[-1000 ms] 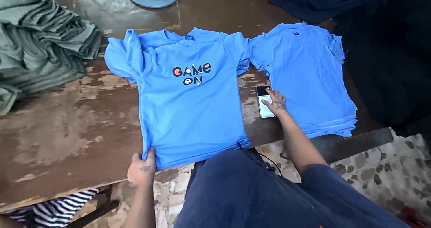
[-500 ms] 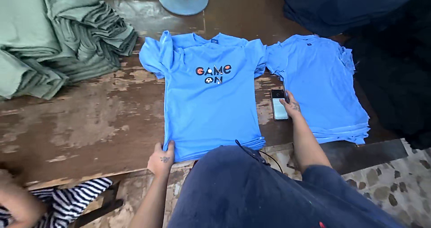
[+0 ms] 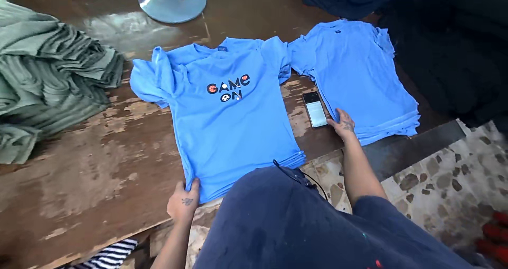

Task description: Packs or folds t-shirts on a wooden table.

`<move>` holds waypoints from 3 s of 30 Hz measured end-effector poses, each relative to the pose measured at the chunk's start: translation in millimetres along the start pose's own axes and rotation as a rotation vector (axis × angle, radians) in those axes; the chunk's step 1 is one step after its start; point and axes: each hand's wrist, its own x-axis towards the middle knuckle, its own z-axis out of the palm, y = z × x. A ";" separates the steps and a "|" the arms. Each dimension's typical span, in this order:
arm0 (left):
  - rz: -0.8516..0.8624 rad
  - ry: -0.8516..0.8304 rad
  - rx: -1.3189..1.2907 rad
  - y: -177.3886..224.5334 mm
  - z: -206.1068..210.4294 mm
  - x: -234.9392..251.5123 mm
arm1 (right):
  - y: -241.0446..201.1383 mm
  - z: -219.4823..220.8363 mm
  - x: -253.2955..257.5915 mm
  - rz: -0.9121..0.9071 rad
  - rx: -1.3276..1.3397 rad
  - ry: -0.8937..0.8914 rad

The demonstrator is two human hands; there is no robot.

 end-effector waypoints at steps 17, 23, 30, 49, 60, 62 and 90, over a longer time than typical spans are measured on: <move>-0.012 0.061 -0.042 -1.5 4.8 -1.0 | -32.1 -26.5 21.1 0.134 -0.028 -0.120; -0.018 0.035 -0.040 -1.3 3.4 0.3 | -46.2 -19.1 52.4 -0.015 -0.052 -0.154; -0.031 0.043 -0.030 -1.6 5.1 2.7 | -52.6 -15.0 102.8 0.082 -0.111 -0.178; -0.077 0.050 -0.057 1.5 4.7 -0.6 | -51.0 -7.2 143.2 0.041 -0.329 -0.379; -0.075 0.034 -0.064 2.3 3.7 0.5 | -77.9 -17.4 134.8 0.185 -0.161 -0.346; -0.079 0.046 -0.070 1.5 4.9 1.9 | -82.2 -20.3 125.2 0.154 -0.235 -0.393; -0.082 0.023 -0.055 4.1 1.1 3.6 | -71.6 -13.0 153.6 0.265 -0.170 -0.390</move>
